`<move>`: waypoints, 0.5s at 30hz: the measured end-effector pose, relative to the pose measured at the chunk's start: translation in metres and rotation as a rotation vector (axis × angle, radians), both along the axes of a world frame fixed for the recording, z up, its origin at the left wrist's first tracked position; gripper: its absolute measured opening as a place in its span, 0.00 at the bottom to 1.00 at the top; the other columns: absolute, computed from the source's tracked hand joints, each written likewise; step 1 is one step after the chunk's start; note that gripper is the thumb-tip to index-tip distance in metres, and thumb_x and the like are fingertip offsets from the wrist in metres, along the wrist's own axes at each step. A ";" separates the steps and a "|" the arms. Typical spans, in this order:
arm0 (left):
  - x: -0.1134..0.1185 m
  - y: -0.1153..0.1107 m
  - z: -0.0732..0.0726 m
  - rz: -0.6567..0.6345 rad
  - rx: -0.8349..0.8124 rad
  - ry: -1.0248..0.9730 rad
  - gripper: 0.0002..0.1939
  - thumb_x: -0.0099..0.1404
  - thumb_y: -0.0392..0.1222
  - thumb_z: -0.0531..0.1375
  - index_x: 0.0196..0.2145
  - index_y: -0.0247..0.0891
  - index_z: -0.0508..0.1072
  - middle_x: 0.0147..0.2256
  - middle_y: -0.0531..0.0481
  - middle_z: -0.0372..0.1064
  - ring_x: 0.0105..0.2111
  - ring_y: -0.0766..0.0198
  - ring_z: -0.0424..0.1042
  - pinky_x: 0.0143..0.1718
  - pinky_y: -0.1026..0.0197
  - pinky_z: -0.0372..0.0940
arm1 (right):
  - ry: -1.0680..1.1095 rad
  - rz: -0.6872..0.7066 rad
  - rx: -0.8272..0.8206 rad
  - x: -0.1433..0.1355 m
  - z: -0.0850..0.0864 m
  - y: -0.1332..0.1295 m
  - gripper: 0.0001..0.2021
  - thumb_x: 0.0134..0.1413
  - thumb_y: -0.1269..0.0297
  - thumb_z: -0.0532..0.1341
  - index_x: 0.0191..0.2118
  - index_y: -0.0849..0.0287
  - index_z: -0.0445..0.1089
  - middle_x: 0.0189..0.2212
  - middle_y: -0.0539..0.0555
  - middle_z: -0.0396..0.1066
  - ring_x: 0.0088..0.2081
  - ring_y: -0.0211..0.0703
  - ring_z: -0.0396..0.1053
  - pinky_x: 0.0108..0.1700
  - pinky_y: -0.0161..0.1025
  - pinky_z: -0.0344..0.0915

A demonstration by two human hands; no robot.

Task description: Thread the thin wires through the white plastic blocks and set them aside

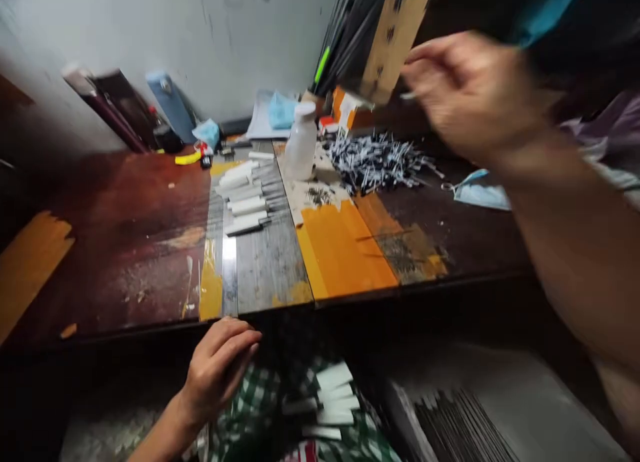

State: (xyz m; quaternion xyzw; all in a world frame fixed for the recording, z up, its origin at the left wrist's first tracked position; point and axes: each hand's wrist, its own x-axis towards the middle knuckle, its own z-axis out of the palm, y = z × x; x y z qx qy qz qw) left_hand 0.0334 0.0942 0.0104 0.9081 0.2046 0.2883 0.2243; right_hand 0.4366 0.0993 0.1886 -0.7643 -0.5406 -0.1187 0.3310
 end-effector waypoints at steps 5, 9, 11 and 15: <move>-0.040 -0.052 -0.062 -0.059 -0.180 0.410 0.24 0.65 0.46 0.60 0.57 0.41 0.64 0.53 0.38 0.67 0.51 0.52 0.68 0.51 0.54 0.67 | 0.543 0.344 -0.228 -0.057 -0.075 -0.168 0.14 0.58 0.43 0.56 0.46 0.34 0.72 0.34 0.53 0.76 0.38 0.47 0.74 0.38 0.47 0.67; -0.045 -0.092 -0.115 -0.137 -0.304 0.817 0.42 0.57 0.50 0.66 0.64 0.38 0.54 0.60 0.34 0.58 0.60 0.43 0.59 0.59 0.42 0.57 | 1.076 0.364 -0.625 -0.110 -0.203 -0.222 0.26 0.57 0.38 0.53 0.51 0.49 0.71 0.45 0.58 0.75 0.48 0.52 0.72 0.54 0.51 0.66; -0.043 -0.110 -0.130 -0.135 -0.286 0.925 0.41 0.55 0.45 0.66 0.63 0.37 0.56 0.59 0.35 0.60 0.60 0.43 0.58 0.60 0.40 0.52 | 1.225 0.202 -0.519 -0.141 -0.260 -0.230 0.39 0.50 0.32 0.54 0.59 0.56 0.65 0.58 0.61 0.65 0.60 0.56 0.60 0.62 0.53 0.55; -0.043 -0.143 -0.148 -0.079 -0.214 0.950 0.31 0.59 0.40 0.62 0.60 0.37 0.63 0.53 0.39 0.69 0.54 0.47 0.65 0.60 0.42 0.53 | 1.316 0.102 -0.447 -0.198 -0.321 -0.247 0.51 0.43 0.23 0.48 0.61 0.61 0.63 0.63 0.63 0.56 0.65 0.59 0.50 0.66 0.53 0.45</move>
